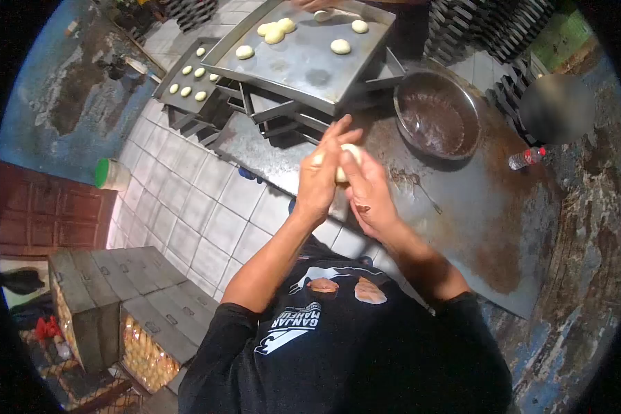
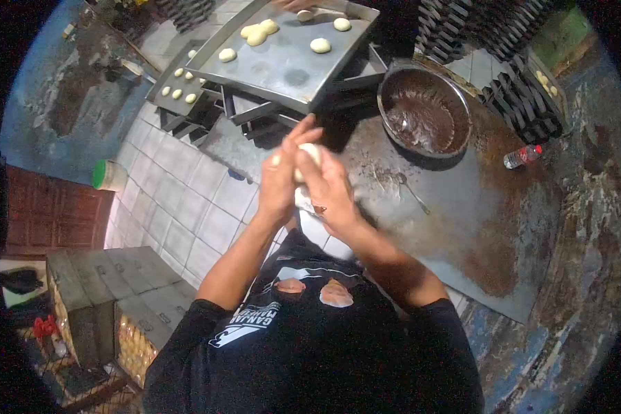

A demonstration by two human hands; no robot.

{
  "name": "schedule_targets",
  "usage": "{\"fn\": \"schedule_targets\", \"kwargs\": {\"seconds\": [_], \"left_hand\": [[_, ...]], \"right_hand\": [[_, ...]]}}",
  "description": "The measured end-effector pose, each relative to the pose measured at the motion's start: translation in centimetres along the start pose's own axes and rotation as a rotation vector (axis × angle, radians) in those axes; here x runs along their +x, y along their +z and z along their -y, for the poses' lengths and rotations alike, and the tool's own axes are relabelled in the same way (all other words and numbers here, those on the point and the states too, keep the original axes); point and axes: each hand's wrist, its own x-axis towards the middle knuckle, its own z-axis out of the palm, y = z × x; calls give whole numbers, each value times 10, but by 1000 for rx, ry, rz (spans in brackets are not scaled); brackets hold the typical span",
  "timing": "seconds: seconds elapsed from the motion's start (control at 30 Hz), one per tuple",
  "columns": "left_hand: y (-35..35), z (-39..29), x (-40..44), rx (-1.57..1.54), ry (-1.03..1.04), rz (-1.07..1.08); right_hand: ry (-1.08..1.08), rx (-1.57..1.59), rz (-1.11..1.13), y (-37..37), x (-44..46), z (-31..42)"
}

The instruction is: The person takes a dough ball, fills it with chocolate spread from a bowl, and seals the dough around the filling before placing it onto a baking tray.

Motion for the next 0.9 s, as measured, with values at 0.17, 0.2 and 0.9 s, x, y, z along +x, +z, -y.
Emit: {"fn": "schedule_targets", "kwargs": {"seconds": [0.17, 0.2, 0.9], "left_hand": [[-75, -23, 73, -353, 32, -53], [-93, -26, 83, -334, 46, -67], [-323, -56, 170, 6, 47, -91]], "right_hand": [[248, -385, 279, 42, 131, 47], [91, -602, 127, 40, 171, 33], [-233, -1625, 167, 10, 372, -51]]}}
